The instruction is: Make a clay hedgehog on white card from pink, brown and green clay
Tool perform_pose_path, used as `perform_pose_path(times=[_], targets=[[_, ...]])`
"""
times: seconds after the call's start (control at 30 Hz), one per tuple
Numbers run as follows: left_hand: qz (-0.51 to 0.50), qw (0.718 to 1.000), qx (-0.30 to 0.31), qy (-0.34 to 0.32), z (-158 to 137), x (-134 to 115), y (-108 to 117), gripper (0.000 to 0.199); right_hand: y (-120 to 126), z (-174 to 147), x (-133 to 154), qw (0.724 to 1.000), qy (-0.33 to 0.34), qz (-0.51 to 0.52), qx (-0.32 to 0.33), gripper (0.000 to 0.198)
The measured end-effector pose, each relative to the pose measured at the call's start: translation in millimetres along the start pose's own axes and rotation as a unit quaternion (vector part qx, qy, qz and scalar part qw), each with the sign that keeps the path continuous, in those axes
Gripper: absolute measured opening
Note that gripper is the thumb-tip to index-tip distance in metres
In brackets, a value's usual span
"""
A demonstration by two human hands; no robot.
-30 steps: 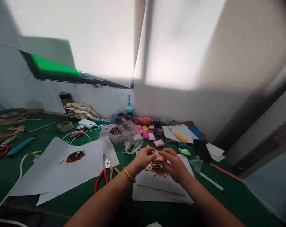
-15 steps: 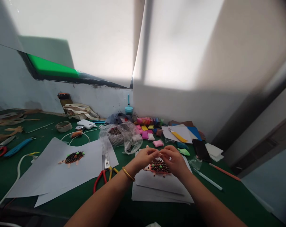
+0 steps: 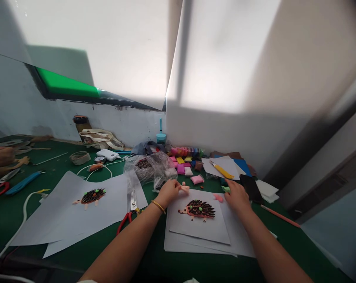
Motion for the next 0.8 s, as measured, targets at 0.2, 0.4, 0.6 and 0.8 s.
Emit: perform_pose_path(times=[0.2,0.4,0.6,0.8], targets=[[0.100,0.993,-0.054,-0.005,-8.8,-5.5,6.3,0.022,-6.0,-2.6,-21.1,0.999,0.015,-0.035,-0.009,0.028],[0.140,0.981,-0.081,-0.107,-25.3,-61.2,15.7,0.019,15.6,-8.4,35.2,0.988,0.091,0.127,0.012,0.035],[0.004,0.984,-0.061,-0.169,-42.2,-106.7,3.2,0.017,43.7,-23.6,98.8,0.967,0.169,0.191,0.015,0.022],[-0.004,0.992,-0.066,-0.109,-41.0,-98.9,-1.5,0.018,49.4,-26.5,108.7,0.967,0.206,0.148,-0.014,0.024]])
Point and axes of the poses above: each hand's wrist, its own z-axis towards the middle knuckle, its own y-axis out of the back of the hand, x = y × z, the point moved 4 cm from there along z, towards the middle knuckle, and after that the axes turned 1 degree about z, right-handed, at the moved point
